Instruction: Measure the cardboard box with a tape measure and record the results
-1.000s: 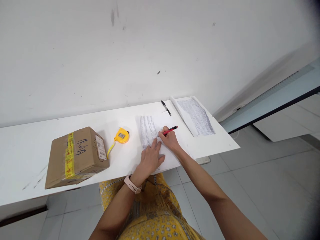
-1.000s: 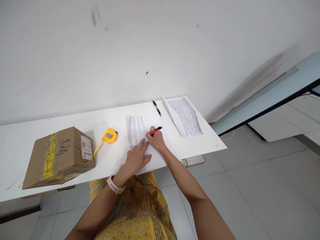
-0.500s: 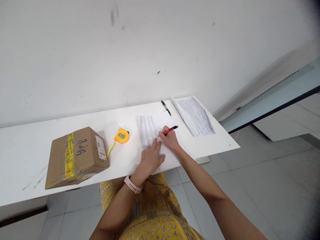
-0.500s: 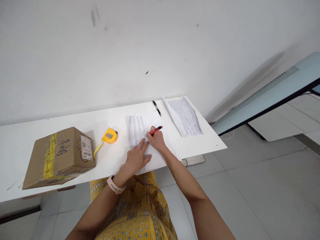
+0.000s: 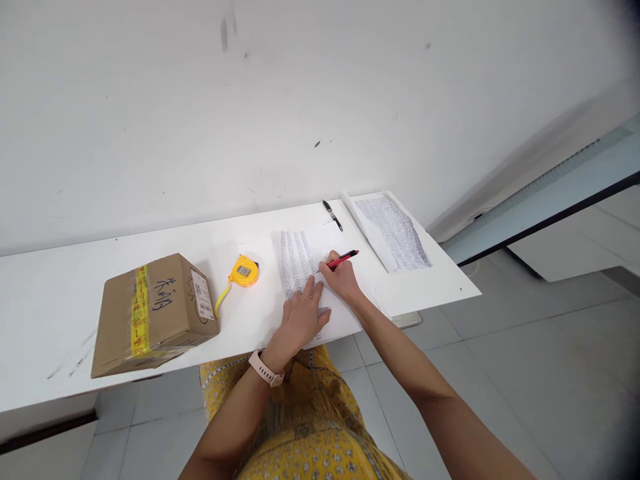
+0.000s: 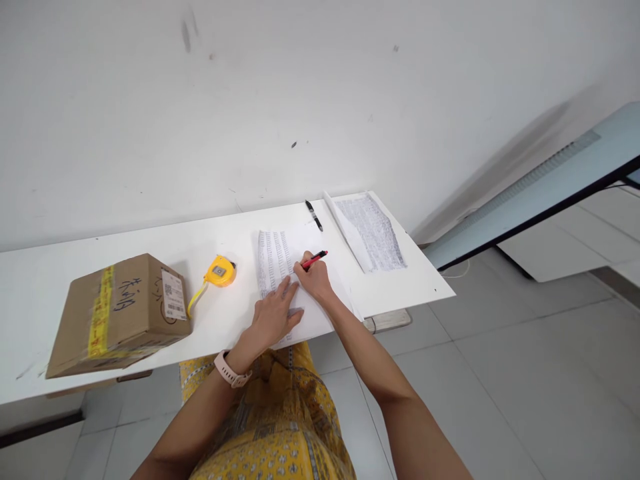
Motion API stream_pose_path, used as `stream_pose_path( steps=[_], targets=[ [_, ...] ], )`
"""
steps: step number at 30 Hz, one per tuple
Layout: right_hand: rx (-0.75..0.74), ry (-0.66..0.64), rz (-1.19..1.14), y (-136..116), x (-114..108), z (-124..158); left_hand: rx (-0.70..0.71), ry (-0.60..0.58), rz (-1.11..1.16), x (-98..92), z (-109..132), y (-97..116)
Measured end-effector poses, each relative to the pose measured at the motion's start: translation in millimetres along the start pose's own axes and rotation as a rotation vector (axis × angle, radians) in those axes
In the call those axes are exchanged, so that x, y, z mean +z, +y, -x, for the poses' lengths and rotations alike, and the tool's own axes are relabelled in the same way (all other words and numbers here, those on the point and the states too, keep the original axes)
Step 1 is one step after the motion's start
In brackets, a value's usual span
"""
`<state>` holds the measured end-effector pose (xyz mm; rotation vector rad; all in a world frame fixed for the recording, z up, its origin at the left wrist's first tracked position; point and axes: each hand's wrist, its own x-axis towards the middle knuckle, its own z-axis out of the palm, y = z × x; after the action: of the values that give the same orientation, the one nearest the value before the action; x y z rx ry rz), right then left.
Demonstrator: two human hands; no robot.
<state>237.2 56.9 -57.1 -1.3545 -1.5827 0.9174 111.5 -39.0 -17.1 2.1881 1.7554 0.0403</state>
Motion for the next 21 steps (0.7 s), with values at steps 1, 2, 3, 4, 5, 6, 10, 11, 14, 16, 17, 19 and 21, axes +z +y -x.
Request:
stream_pose_path(
  steps=[1, 2, 3, 4, 5, 6, 10, 11, 14, 16, 17, 19, 21],
  targets=[
    [-0.003, 0.005, -0.002, 0.0, 0.0, -0.1, 0.0, 0.0, 0.002, 0.1, -0.2, 0.0],
    [-0.009, 0.017, -0.005, -0.1, 0.1, -0.3, 0.0, 0.0, 0.004, -0.1, -0.4, 0.1],
    [-0.018, 0.041, -0.009, -0.3, 0.2, -0.6, 0.001, 0.0, 0.004, -0.3, -0.7, 0.1],
    [-0.032, 0.075, -0.014, -0.5, 0.2, -1.0, 0.002, 0.0, 0.003, -0.6, -0.9, 0.2],
    [-0.052, 0.113, -0.018, -0.4, 0.1, -1.4, 0.004, 0.002, 0.002, -0.6, -0.9, 0.2],
    [-0.084, 0.156, -0.015, 0.0, -0.3, -1.8, 0.006, 0.009, 0.002, -0.1, -0.7, 0.1],
    [-0.27, 0.221, 0.184, 6.9, -6.0, -2.3, 0.03, 0.09, 0.004, 10.0, 9.7, -2.1],
    [-0.288, 0.209, 0.279, 9.5, -8.2, -2.1, 0.048, 0.128, 0.001, 14.9, 15.9, -3.8],
    [-0.275, 0.172, 0.542, 12.6, -12.7, -0.9, 0.116, 0.25, -0.005, 33.6, 44.4, -12.8],
    [-0.296, 0.181, 0.62, 4.9, -10.3, 0.5, 0.138, 0.304, 0.018, 45.9, 68.8, -21.4],
    [-0.321, 0.181, 0.62, -3.1, -6.1, 1.7, 0.146, 0.322, 0.043, 50.8, 81.3, -25.9],
    [-0.382, 0.108, 0.559, -26.3, 9.8, 5.0, 0.175, 0.343, 0.123, 57.2, 104.8, -33.9],
    [-0.461, -0.071, 0.478, -54.6, 36.2, 9.0, 0.219, 0.346, 0.248, 57.6, 124.9, -40.0]
  ],
)
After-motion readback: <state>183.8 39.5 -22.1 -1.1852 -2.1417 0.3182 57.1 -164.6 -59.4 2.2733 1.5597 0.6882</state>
